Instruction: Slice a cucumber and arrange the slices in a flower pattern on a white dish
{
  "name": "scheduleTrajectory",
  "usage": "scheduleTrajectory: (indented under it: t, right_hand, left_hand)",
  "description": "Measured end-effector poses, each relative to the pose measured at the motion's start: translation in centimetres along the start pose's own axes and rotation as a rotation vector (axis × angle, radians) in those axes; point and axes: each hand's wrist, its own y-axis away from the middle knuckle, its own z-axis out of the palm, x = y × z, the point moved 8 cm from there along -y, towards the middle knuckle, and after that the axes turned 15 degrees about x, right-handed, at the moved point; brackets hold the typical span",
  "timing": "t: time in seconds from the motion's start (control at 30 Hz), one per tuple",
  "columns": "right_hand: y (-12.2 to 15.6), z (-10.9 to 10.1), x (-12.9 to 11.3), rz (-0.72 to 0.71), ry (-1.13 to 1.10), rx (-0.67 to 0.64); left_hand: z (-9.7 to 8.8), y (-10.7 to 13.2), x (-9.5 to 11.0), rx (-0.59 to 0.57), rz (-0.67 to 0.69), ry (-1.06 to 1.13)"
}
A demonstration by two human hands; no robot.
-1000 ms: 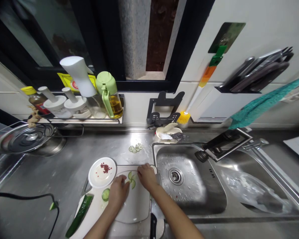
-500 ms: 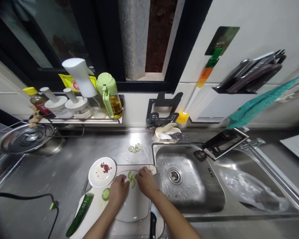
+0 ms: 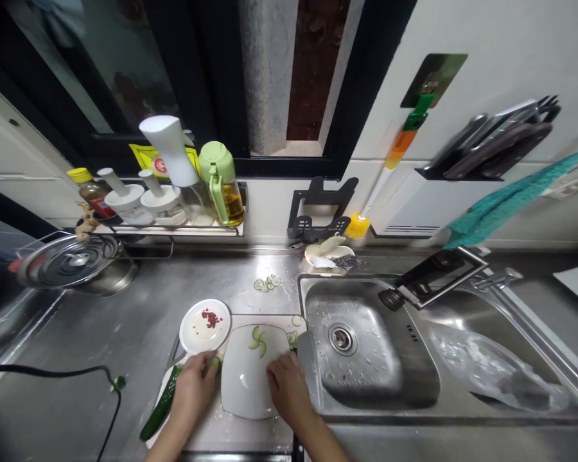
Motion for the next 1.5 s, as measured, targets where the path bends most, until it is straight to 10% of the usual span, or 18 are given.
scheduleTrajectory:
  t: [0.37,0.93,1.2,1.5]
  right_hand:
    - [5.3,2.0,-1.2,0.022,0.002,-0.017]
    - [5.4,1.7,-2.6,0.015,-0.059,0.014]
    - [2.6,2.1,-4.5,-0.022,-0.289,0.090]
    - [-2.0,2.6,-4.9,0.245,-0.507,0.030]
  left_hand:
    - [-0.3,1.0,-2.2,0.013,0.012,-0.134]
    - [-1.5,0.6,-1.0,0.019,-0.010,-0.083]
    - [-1.4,0.6,-1.5,-0.104,-0.091,0.156]
    - [1.6,1.7,1.4,-0.334,-0.259,0.540]
